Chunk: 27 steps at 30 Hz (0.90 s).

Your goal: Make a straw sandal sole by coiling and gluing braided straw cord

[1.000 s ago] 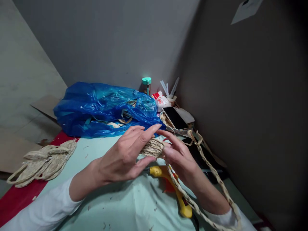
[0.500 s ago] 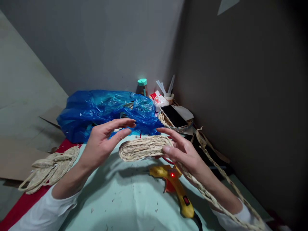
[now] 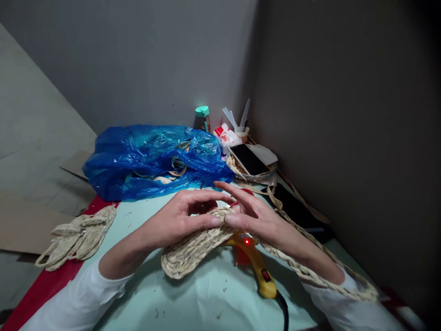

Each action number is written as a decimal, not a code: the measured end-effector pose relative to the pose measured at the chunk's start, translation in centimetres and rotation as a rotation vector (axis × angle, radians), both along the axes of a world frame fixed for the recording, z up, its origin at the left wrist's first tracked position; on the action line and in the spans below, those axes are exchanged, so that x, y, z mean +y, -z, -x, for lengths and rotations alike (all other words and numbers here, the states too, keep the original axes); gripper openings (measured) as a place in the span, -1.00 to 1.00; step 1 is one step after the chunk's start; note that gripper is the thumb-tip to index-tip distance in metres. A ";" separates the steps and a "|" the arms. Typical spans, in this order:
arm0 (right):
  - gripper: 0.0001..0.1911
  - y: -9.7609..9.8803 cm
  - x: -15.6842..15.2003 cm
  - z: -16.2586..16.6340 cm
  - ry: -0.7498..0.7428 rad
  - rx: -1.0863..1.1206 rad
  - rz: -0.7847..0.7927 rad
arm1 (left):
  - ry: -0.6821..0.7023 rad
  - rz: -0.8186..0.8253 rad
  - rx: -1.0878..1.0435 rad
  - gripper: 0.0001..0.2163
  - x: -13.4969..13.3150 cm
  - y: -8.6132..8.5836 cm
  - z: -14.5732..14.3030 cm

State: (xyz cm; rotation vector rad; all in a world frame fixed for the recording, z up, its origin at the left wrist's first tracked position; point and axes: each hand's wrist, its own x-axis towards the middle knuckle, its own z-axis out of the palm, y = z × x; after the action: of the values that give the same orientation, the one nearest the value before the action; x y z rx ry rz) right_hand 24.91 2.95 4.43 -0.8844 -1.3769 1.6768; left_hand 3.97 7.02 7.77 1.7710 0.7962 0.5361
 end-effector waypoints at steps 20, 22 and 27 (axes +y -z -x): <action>-0.53 1.9 1.0 0.3 0.301 0.058 -0.025 | -0.536 0.546 -0.550 -0.71 -0.1 2.6 0.8; -0.55 1.9 1.1 0.6 0.290 0.032 -0.071 | -0.537 0.577 -0.569 -0.70 -0.4 2.9 0.4; -0.59 1.4 0.8 1.3 0.301 -0.015 -0.197 | -0.495 0.628 -0.588 -0.72 -1.4 3.3 -0.6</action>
State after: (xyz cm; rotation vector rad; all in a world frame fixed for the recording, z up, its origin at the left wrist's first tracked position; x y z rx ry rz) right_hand 23.58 3.73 3.02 -0.9388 -1.3185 1.2873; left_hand 4.57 5.58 4.42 0.7688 0.8515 0.9538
